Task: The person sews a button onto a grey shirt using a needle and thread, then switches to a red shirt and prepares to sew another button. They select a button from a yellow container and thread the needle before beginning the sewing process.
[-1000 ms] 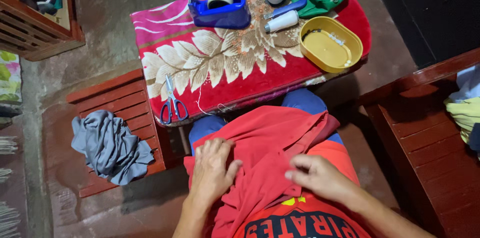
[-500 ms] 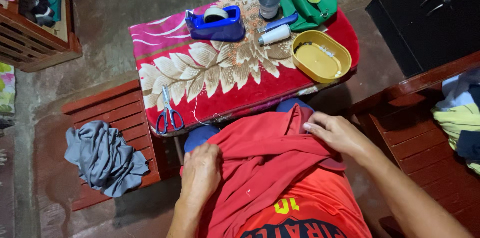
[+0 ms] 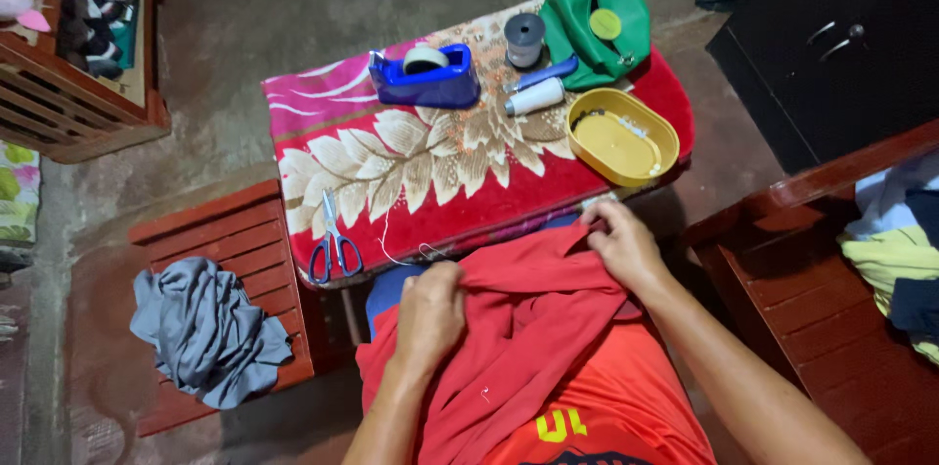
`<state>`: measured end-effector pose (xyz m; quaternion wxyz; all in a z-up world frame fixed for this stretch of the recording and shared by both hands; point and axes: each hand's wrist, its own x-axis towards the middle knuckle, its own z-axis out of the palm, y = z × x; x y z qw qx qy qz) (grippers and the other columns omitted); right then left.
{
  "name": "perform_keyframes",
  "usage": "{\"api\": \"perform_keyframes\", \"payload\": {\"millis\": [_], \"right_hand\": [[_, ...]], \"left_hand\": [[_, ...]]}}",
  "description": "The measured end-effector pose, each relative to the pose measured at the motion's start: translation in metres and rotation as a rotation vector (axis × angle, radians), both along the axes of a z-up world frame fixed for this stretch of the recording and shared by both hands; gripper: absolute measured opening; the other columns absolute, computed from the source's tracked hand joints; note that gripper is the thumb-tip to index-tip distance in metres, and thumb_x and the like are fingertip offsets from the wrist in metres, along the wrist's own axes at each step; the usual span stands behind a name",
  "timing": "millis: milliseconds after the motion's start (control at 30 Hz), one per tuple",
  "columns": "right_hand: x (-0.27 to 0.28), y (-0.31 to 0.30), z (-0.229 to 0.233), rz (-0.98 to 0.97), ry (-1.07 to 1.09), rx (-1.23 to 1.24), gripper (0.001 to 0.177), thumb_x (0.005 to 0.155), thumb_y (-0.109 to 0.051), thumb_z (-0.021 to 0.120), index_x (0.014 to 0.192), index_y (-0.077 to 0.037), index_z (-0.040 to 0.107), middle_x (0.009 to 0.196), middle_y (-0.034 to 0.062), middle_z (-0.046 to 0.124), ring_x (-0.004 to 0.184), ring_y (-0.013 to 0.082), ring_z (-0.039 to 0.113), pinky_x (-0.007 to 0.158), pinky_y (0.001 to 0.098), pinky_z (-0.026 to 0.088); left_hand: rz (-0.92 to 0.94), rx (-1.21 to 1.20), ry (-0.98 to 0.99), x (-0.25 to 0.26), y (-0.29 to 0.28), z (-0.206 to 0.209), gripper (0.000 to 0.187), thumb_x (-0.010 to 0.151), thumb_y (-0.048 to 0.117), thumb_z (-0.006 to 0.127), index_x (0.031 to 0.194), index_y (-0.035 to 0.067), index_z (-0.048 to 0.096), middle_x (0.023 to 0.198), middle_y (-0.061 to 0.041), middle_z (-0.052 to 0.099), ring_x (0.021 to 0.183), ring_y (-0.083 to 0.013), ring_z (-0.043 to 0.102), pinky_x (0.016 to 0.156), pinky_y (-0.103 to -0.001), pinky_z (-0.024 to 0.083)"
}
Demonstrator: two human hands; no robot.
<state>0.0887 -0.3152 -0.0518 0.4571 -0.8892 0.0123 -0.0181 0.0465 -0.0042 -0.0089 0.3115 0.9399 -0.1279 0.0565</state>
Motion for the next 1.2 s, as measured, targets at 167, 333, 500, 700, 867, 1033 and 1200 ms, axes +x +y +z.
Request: {"api": "perform_keyframes", "payload": {"millis": [167,333,500,700,867,1033,1200], "right_hand": [[0.022,0.002,-0.007,-0.125,-0.103,-0.015,0.021,0.087,-0.003,0.061,0.108,-0.007,0.061,0.1,0.0099,0.067,0.091,0.0217,0.066,0.08,0.0352,0.053],[0.033,0.013,-0.004,-0.167,0.03,-0.003,0.02,0.089,-0.006,0.062,0.109,-0.008,0.061,0.094,0.0114,0.067,0.083,0.0238,0.065,0.079,0.037,0.052],[0.065,0.025,0.0,-0.11,-0.141,0.057,0.021,0.091,-0.003,0.057,0.112,-0.007,0.058,0.093,0.0103,0.066,0.083,0.0227,0.064,0.078,0.0372,0.052],[0.111,0.037,0.019,-0.129,-0.168,0.043,0.023,0.092,0.001,0.054,0.114,-0.006,0.059,0.096,0.0143,0.066,0.09,0.0296,0.066,0.083,0.0396,0.052],[0.114,0.047,0.026,0.065,-0.226,-0.097,0.037,0.081,-0.003,0.07,0.116,-0.002,0.057,0.11,0.0232,0.06,0.102,0.0398,0.063,0.083,0.0474,0.051],[0.091,0.05,0.028,0.145,-0.219,-0.336,0.022,0.089,-0.017,0.067,0.11,-0.009,0.067,0.108,0.0138,0.067,0.106,0.0367,0.063,0.092,0.0484,0.05],[0.087,0.064,0.029,0.336,-0.206,-0.465,0.019,0.089,-0.029,0.069,0.099,-0.013,0.074,0.101,0.0057,0.071,0.1,0.031,0.063,0.084,0.0488,0.044]], "left_hand": [[0.142,-0.144,-0.102,0.009,0.003,-0.016,0.019,0.08,0.001,0.065,0.099,0.002,0.064,0.097,-0.019,0.07,0.09,-0.041,0.067,0.075,-0.048,0.051],[0.238,-0.34,0.001,0.012,0.005,-0.012,0.011,0.086,0.002,0.062,0.097,0.002,0.065,0.092,-0.018,0.071,0.088,-0.0368,0.071,0.077,-0.043,0.055],[0.327,-0.431,-0.073,0.042,0.01,-0.002,0.012,0.089,0.004,0.061,0.099,0.002,0.067,0.09,-0.017,0.073,0.083,-0.0331,0.073,0.074,-0.041,0.056],[0.365,-0.528,-0.004,0.068,0.012,-0.001,0.014,0.091,0.007,0.061,0.101,0.003,0.07,0.087,-0.015,0.075,0.079,-0.0292,0.075,0.073,-0.039,0.057],[0.223,-0.369,-0.004,0.059,0.022,-0.008,0.036,0.081,0.013,0.073,0.114,-0.001,0.066,0.106,-0.019,0.072,0.097,-0.0315,0.071,0.083,-0.041,0.055],[0.332,-0.354,0.12,0.051,0.031,-0.014,0.031,0.09,0.024,0.07,0.113,0.003,0.068,0.103,-0.017,0.073,0.094,-0.0307,0.072,0.082,-0.04,0.055],[0.241,-0.28,-0.085,0.067,0.018,-0.014,0.019,0.097,0.02,0.064,0.106,0.004,0.071,0.1,-0.016,0.072,0.094,-0.0348,0.07,0.083,-0.043,0.054]]}}
